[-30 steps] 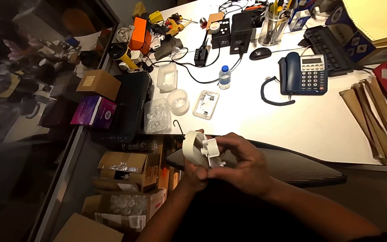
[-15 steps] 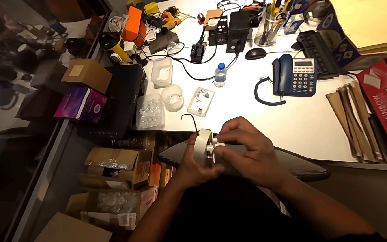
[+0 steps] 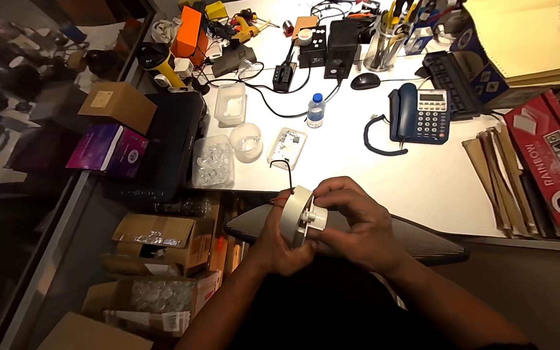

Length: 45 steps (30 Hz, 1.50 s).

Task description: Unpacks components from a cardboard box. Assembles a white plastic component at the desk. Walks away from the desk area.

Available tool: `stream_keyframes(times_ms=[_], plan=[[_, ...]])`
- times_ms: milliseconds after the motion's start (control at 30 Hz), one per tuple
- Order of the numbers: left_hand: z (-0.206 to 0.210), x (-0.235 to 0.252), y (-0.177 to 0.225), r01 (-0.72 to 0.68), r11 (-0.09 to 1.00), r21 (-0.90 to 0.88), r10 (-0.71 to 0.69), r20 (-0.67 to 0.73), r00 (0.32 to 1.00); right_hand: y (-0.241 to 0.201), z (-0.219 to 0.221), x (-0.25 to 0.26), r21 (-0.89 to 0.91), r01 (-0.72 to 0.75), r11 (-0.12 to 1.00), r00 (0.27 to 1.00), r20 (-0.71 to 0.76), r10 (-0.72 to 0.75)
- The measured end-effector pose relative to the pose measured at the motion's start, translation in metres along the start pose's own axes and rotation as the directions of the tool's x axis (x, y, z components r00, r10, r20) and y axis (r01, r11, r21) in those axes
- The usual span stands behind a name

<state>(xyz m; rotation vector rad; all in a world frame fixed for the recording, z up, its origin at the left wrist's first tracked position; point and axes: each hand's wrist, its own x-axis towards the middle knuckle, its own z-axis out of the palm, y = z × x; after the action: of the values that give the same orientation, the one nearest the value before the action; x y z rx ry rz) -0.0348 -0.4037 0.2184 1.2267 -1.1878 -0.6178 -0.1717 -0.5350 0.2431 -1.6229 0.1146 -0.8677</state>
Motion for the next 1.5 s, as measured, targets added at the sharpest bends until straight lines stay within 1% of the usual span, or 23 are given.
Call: stream_keyframes(times_ms=[133, 233, 333, 400, 533, 633, 700, 833, 867, 933, 1000, 1133, 1233, 1367, 1433, 1500], plan=[[0.001, 0.004, -0.002, 0.038, 0.997, -0.067, -0.037, 0.012, 0.999, 0.007, 0.006, -0.003, -0.005, 0.019, 1.000, 0.993, -0.114, -0.020], [0.003, 0.007, -0.004, 0.044, 0.993, -0.105, -0.039, 0.053, 0.998, 0.010, 0.006, -0.002, -0.060, 0.068, 0.996, 0.978, -0.192, -0.078], [0.007, 0.005, -0.006, 0.071, 0.988, -0.135, -0.062, 0.071, 0.996, 0.014, 0.007, -0.002, -0.126, 0.132, 0.983, 0.963, -0.219, -0.157], [0.007, 0.004, -0.004, 0.082, 0.988, -0.131, -0.071, 0.084, 0.994, 0.017, 0.008, -0.004, -0.139, 0.164, 0.977, 0.953, -0.233, -0.194], [0.004, 0.007, -0.004, -0.017, 0.997, -0.075, 0.023, 0.084, 0.996, 0.020, 0.012, -0.005, -0.124, 0.228, 0.966, 0.931, -0.262, -0.254], [0.003, 0.008, -0.010, -0.099, 0.993, -0.057, 0.102, 0.049, 0.994, 0.020, 0.015, -0.005, -0.178, 0.287, 0.941, 0.914, -0.242, -0.325], [0.002, 0.008, -0.016, -0.141, 0.986, -0.084, 0.145, 0.035, 0.989, 0.018, 0.017, -0.004, -0.238, 0.334, 0.912, 0.904, -0.192, -0.382], [0.004, 0.000, -0.022, -0.095, 0.975, -0.200, 0.106, 0.045, 0.993, 0.013, 0.019, -0.007, -0.356, 0.391, 0.848, 0.892, -0.080, -0.445], [0.004, 0.000, -0.024, -0.103, 0.972, -0.209, 0.116, 0.049, 0.992, 0.013, 0.019, -0.008, -0.376, 0.405, 0.834, 0.887, -0.061, -0.458], [0.003, 0.000, -0.030, -0.146, 0.975, -0.166, 0.156, 0.045, 0.987, 0.014, 0.019, -0.010, -0.395, 0.423, 0.815, 0.880, -0.038, -0.474], [0.004, 0.004, -0.034, -0.220, 0.969, -0.114, 0.226, 0.045, 0.973, 0.014, 0.018, -0.013, -0.396, 0.432, 0.810, 0.875, -0.032, -0.483], [0.011, 0.011, -0.036, -0.331, 0.941, -0.075, 0.334, 0.028, 0.942, 0.016, 0.014, -0.019, -0.414, 0.434, 0.800, 0.871, -0.033, -0.490], [0.017, 0.012, -0.041, -0.357, 0.933, -0.038, 0.357, -0.014, 0.934, 0.013, 0.012, -0.025, -0.482, 0.401, 0.779, 0.884, -0.019, -0.467], [0.025, 0.013, -0.049, -0.371, 0.929, -0.016, 0.370, -0.023, 0.929, 0.004, 0.011, -0.029, -0.537, 0.349, 0.768, 0.905, -0.018, -0.424], [0.028, 0.014, -0.050, -0.379, 0.925, -0.002, 0.379, -0.022, 0.925, 0.001, 0.009, -0.031, -0.564, 0.341, 0.752, 0.913, 0.008, -0.408], [0.031, 0.016, -0.050, -0.396, 0.918, 0.001, 0.396, 0.013, 0.918, -0.002, 0.007, -0.034, -0.590, 0.351, 0.727, 0.913, 0.040, -0.407]])
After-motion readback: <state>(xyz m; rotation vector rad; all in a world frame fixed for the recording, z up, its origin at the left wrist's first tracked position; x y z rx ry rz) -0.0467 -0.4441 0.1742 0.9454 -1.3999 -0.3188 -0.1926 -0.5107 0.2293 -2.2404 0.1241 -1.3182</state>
